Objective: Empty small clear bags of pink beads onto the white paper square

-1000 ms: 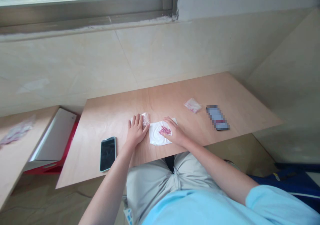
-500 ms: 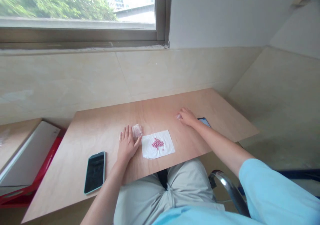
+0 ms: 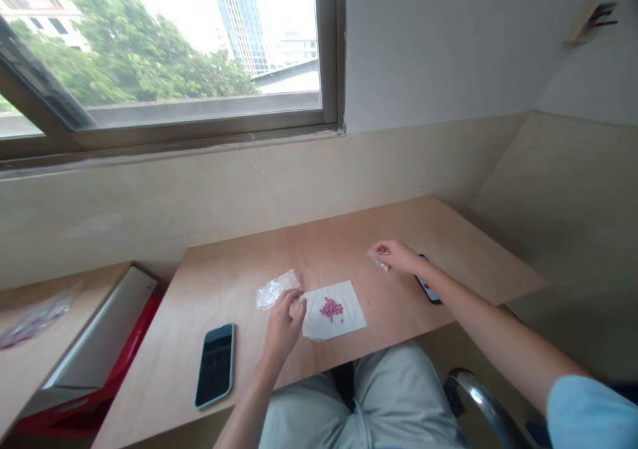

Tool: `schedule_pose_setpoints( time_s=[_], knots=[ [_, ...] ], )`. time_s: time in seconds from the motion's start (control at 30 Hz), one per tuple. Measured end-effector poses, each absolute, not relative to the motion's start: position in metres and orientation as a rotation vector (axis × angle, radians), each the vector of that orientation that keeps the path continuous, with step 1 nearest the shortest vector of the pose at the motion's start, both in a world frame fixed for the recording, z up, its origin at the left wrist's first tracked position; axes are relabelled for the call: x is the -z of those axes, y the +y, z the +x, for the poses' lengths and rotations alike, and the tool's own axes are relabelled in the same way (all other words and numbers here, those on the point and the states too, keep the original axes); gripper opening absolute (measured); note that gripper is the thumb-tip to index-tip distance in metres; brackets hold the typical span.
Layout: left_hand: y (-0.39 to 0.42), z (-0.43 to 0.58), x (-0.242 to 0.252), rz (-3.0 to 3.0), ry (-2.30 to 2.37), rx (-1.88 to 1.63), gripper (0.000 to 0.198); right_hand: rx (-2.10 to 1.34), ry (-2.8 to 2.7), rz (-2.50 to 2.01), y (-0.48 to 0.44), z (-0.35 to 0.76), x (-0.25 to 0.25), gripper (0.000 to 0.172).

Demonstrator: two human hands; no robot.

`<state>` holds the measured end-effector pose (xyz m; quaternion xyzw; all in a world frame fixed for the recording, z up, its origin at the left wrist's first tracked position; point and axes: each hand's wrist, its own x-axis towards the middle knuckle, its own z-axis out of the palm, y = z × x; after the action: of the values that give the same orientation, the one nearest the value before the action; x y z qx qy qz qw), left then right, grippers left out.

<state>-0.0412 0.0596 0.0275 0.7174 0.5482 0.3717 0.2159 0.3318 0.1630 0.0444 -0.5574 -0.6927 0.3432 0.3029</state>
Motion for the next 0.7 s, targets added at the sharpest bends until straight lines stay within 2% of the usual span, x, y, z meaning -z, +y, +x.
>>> schedule_pose_setpoints(
  time_s=[0.1,0.23,0.47,0.7],
  knots=[
    [0.031,-0.015,-0.046,1.846,1.401,-0.945,0.026,-1.418,-1.308,-1.215,0.122,0.305,-0.045,0.040],
    [-0.005,0.012,-0.054,1.868,1.260,-0.825,0.022,-1.718,-0.981,-1.052,0.064,0.250,-0.034,0.042],
    [-0.030,0.019,-0.046,1.753,1.292,-0.832,0.024,-1.874,-1.026,-0.918,0.021,0.207,-0.020,0.034],
    [-0.022,0.010,-0.037,1.557,1.307,-0.851,0.034,-2.039,-1.026,-0.882,0.015,0.210,-0.017,0.040]
  ],
)
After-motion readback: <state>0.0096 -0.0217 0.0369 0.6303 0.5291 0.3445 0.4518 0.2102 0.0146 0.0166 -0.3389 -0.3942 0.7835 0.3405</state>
